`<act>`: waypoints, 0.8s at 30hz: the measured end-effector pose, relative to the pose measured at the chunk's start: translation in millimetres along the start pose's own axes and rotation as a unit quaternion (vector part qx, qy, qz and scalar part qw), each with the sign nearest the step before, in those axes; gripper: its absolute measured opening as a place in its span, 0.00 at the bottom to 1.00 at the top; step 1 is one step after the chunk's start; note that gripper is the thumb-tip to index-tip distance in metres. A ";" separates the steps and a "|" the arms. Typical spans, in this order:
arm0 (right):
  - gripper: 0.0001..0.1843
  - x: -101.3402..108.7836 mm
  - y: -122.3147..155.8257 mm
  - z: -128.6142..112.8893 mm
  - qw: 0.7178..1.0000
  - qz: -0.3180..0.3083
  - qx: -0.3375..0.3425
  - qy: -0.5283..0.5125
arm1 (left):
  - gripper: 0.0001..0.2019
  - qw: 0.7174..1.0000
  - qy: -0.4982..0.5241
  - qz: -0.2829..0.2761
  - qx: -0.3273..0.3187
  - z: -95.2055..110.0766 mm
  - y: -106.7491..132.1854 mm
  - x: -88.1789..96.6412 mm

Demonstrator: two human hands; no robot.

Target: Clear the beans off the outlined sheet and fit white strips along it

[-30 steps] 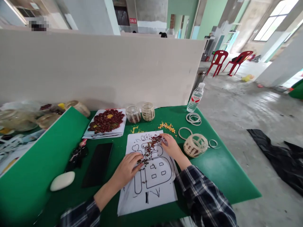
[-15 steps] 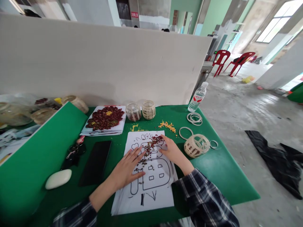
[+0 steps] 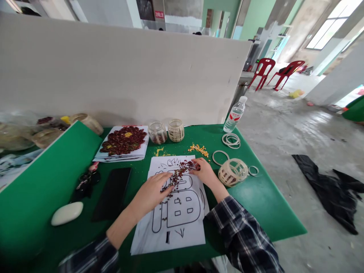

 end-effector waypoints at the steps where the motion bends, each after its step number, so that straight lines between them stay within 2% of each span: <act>1: 0.23 0.9 -1.7 -1.5 1.000 -0.007 0.004 0.009 | 0.18 1.000 0.001 0.014 0.004 5.6 -10.2 0.2; 4: 0.20 1.7 -4.3 -6.8 0.999 -0.021 0.019 0.045 | 0.14 0.999 0.015 0.047 0.002 21.5 -41.3 -7.3; 7: 0.24 -0.5 -4.1 -10.4 0.997 -0.018 0.040 0.062 | 0.16 0.997 0.049 0.063 0.024 30.5 -62.6 -23.9; 9: 0.25 -2.8 -3.9 -10.2 0.996 -0.017 0.056 0.061 | 0.16 0.994 0.067 0.074 0.032 32.4 -68.5 -35.3; 13: 0.19 -4.9 -5.6 -5.1 0.997 -0.029 0.062 0.046 | 0.16 0.990 0.097 0.091 0.039 30.0 -69.6 -47.5; 19: 0.15 -3.5 -6.8 0.9 0.994 -0.032 0.084 0.060 | 0.14 0.980 0.152 0.116 0.058 27.5 -68.4 -39.8; 24: 0.18 -4.8 -3.8 -3.4 0.978 -0.023 0.134 0.160 | 0.14 0.963 0.202 0.161 0.073 21.5 -64.3 -29.2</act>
Point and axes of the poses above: each hand's wrist, its own y-axis away from the middle knuckle, its own x-axis out of the back of the hand, z = x × y, the point moved 1 cm from there along -y, towards the middle knuckle, and after that the axes turned 11 degrees about -y, right-handed, at the moved point
